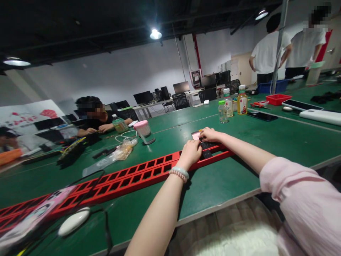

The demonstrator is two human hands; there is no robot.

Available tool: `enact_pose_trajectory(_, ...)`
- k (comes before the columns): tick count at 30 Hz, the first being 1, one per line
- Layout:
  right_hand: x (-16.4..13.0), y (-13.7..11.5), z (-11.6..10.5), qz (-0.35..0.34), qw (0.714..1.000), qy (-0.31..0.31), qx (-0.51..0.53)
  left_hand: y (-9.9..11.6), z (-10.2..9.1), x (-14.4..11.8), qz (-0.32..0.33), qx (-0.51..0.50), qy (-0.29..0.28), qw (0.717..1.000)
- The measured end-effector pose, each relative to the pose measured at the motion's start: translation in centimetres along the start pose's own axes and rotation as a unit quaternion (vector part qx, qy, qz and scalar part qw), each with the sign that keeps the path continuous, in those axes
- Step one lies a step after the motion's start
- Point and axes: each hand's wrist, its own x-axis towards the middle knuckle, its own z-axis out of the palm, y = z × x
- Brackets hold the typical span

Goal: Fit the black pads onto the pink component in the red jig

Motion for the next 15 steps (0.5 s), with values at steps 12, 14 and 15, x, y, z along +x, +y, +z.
enact_pose_trajectory(12,-6.1,-1.9,-2.9,-0.078,0.981,0.17,0.047,0.1,0.0,-0.1,-0.012,0.01,0.004,1.0)
enact_pose_trajectory(14,-7.3,-2.5,-3.6,-0.055,0.985,0.153,0.058,0.1,0.1,-0.1,-0.022,0.01,0.008,1.0)
enact_pose_trajectory(15,-7.8,-2.7,-3.9,-0.044,0.986,0.148,0.06,0.0,0.2,-0.1,-0.026,0.009,0.01,1.0)
